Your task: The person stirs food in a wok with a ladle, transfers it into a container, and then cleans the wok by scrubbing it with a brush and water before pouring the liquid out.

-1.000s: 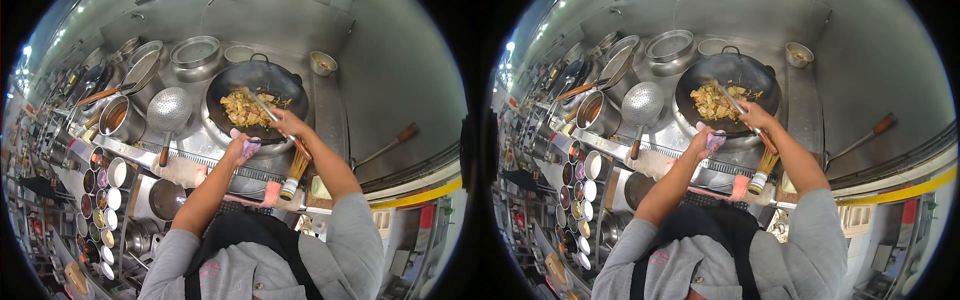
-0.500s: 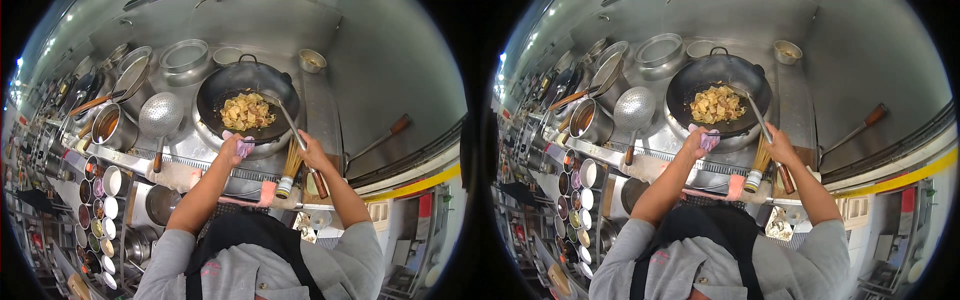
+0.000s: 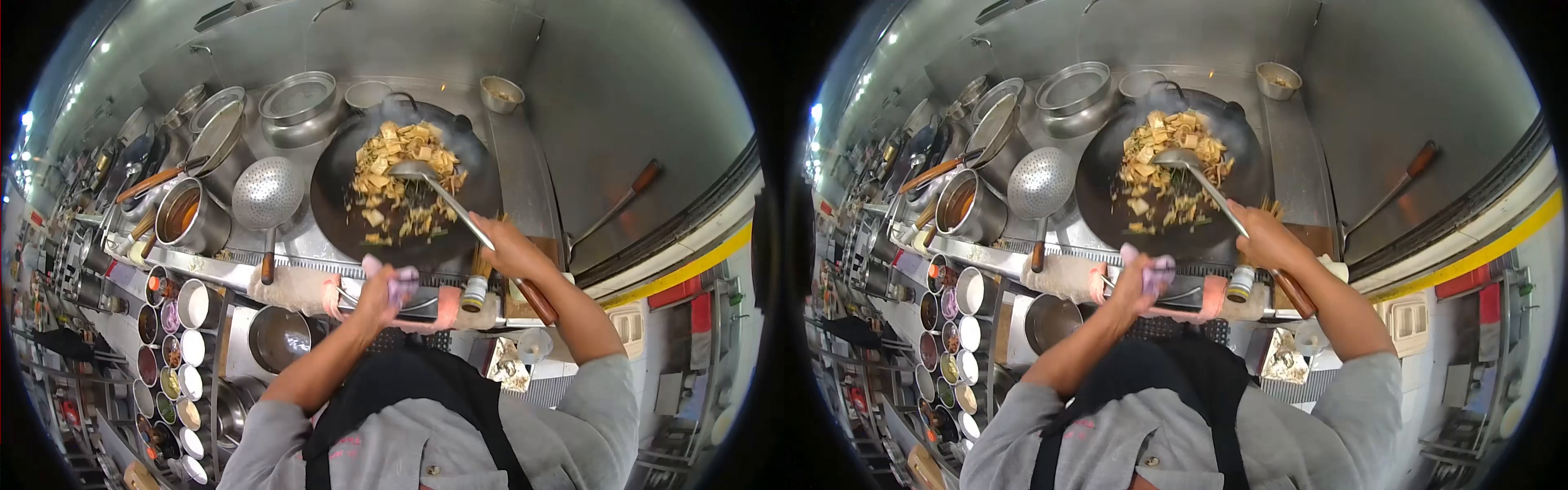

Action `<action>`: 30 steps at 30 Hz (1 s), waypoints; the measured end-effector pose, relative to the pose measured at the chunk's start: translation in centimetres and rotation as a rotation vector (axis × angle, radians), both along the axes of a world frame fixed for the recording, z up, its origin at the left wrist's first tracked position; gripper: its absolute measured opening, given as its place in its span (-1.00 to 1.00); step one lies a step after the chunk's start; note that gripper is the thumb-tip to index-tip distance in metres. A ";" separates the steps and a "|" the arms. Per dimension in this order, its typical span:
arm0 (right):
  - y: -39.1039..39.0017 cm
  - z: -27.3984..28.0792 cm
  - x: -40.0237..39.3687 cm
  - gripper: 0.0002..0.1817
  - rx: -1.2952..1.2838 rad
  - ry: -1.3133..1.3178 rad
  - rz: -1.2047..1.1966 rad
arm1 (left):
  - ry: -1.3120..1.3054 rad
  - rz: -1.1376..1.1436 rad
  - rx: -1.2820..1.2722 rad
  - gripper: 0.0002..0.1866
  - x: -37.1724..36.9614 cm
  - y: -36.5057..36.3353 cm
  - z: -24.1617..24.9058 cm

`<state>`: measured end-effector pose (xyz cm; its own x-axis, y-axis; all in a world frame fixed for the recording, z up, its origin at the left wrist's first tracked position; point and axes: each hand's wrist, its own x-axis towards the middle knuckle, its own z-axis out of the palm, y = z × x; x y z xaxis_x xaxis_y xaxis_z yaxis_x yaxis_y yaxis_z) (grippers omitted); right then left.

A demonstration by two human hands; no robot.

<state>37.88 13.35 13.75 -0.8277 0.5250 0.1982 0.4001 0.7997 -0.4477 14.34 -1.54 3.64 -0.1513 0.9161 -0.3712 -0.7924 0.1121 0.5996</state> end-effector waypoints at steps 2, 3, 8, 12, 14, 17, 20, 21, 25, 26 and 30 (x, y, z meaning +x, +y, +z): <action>-2.4 3.4 0.7 -0.29 -0.195 -0.048 0.003 | 0.031 -0.016 0.010 -0.82 0.1 -1.7 1.3; -2.8 4.1 0.6 -0.30 -0.229 -0.081 0.013 | -0.060 0.027 0.006 -0.76 -0.9 -0.3 0.4; 0.0 0.4 -2.0 -0.32 0.012 -0.067 0.089 | -0.130 0.015 -0.020 -0.75 -4.1 7.0 1.5; -1.1 1.3 -2.5 -0.32 -0.007 -0.072 -0.073 | 0.003 -0.059 -0.002 -0.73 -1.0 0.0 -1.2; -1.4 0.7 -0.3 -0.30 0.045 0.057 0.072 | -0.001 -0.077 -0.047 -0.70 -0.2 -2.6 1.7; -4.6 4.4 -0.4 -0.30 -0.212 -0.104 0.056 | -0.069 -0.026 -0.010 -0.79 -3.1 2.6 2.0; -2.0 2.4 -2.8 -0.31 -0.065 -0.156 0.064 | -0.117 -0.044 -0.029 -0.87 -5.4 7.7 2.7; -2.0 1.4 -3.0 -0.31 -0.075 -0.150 0.017 | -0.083 -0.043 -0.013 -0.86 -5.4 7.6 0.8; -4.0 0.0 -0.3 -0.29 -0.088 0.087 -0.058 | 0.026 -0.026 0.073 -0.84 -2.8 0.8 -2.5; -5.9 1.9 1.5 -0.28 -0.215 0.087 -0.124 | 0.039 -0.046 0.084 -0.87 -1.8 -1.2 -0.8; -7.9 2.3 5.2 -0.26 -0.722 0.324 -0.328 | 0.029 0.008 0.004 -0.82 -3.7 0.9 0.1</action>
